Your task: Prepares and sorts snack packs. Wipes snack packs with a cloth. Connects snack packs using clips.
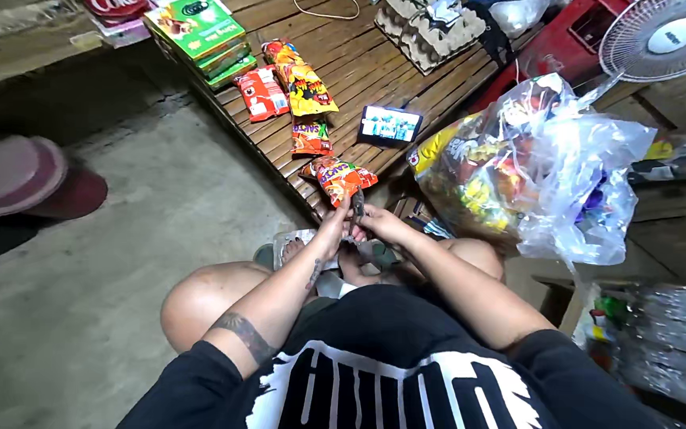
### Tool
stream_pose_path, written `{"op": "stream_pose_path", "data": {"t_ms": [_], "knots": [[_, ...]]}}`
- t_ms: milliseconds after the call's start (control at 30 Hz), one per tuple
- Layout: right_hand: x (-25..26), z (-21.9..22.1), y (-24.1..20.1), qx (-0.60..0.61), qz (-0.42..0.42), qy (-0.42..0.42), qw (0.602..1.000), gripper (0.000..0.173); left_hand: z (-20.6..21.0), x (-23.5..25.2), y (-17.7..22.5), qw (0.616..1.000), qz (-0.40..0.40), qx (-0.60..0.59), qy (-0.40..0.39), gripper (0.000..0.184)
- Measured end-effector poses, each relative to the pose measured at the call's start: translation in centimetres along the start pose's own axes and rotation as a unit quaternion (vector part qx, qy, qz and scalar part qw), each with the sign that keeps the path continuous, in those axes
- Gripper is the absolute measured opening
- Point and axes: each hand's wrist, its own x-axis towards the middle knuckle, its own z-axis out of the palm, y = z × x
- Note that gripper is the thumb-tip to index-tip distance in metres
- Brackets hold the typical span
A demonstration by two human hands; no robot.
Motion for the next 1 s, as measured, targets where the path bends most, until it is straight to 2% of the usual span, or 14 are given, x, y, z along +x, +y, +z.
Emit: {"op": "stream_pose_path", "data": {"t_ms": [100, 233, 367, 633, 733, 900, 1000], "knots": [[-0.2, -0.5, 0.5, 0.037, -0.022, -0.010, 0.999, 0.026, 0.5, -0.6, -0.6, 0.995, 0.004, 0.042, -0.091, 0.041], [-0.6, -1.5, 1.5, 0.059, -0.042, -0.036, 0.997, 0.031, 1.2, -1.1, 0.1, 0.992, -0.037, 0.081, -0.090, 0.055], [-1.4, -2.3, 1.9, 0.078, -0.024, -0.073, 0.994, 0.037, 1.4, -1.2, 0.1, 0.992, -0.062, 0.050, -0.095, 0.049], [-1.9, -2.8, 2.2, 0.087, 0.012, -0.114, 0.990, 0.037, 1.6, -1.2, -0.7, 0.984, -0.112, -0.069, -0.123, 0.042], [-1.9, -2.4, 2.0, 0.088, 0.015, -0.110, 0.990, 0.037, 1.8, -1.3, -0.7, 0.984, -0.108, -0.067, -0.124, 0.049], [-1.8, -0.8, 1.3, 0.003, 0.029, -0.069, 0.997, 0.037, 2.1, -1.3, -0.8, 0.990, -0.099, -0.018, -0.096, 0.059], [-1.9, -0.6, 1.1, -0.028, 0.047, -0.047, 0.997, 0.037, 1.8, -1.1, -1.0, 0.989, -0.098, 0.018, -0.108, 0.059]]}}
